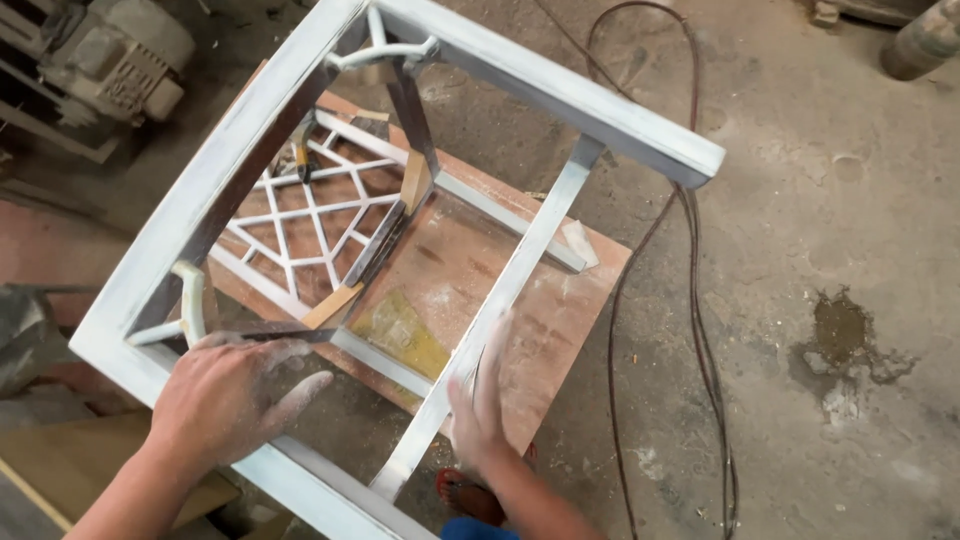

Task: The person sands the frame of a white chair using a sanding block. They work on the legs, crossbars, and the decorative lattice backrest, frequently rotating the chair to access different sides and angles.

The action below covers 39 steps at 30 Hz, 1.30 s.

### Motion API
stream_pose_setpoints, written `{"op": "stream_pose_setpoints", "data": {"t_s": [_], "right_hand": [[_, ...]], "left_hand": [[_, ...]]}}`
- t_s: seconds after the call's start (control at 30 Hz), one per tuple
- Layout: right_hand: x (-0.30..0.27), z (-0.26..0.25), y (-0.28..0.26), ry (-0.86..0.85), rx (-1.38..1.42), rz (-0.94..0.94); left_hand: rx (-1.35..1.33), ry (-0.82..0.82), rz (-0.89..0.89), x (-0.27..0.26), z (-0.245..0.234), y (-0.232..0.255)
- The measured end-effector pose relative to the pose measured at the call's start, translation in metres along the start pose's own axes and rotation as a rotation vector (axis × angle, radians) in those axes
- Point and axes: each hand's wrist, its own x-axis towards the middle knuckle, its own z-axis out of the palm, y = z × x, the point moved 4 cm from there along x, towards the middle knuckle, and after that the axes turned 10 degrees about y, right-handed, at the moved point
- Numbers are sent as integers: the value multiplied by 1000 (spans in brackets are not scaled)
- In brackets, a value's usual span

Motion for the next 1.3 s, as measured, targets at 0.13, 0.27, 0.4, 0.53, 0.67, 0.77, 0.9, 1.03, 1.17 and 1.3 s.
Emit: {"op": "stream_pose_setpoints", "data": {"t_s": [0.13, 0.27, 0.4, 0.53, 0.67, 0.77, 0.9, 1.03, 1.17, 1.3], "right_hand": [[27, -52, 44, 147, -58, -495], [107, -60, -19, 136, 126, -410], [63, -27, 64, 0, -177, -111], [-79, 7, 33, -236, -173, -531], [-41, -2, 57, -263, -196, -506], [46, -27, 89, -154, -398, 236], [62, -42, 137, -33, -295, 5], [-86, -2, 165, -442, -567, 605], [-49, 4, 110, -377, -484, 63], [18, -17, 24, -23, 60, -132]], "left_hand": [[-18, 36, 51, 0, -3, 0], [4, 0, 37, 0, 1, -4], [54, -23, 11, -2, 2, -4], [43, 18, 42, -1, 4, -5], [54, -33, 21, -2, 4, -5], [42, 10, 54, -3, 3, -5], [22, 10, 71, -4, 1, -2], [43, -15, 43, -4, -5, 1], [25, -46, 20, -7, -6, 4], [-24, 60, 92, -9, -8, 5]]}}
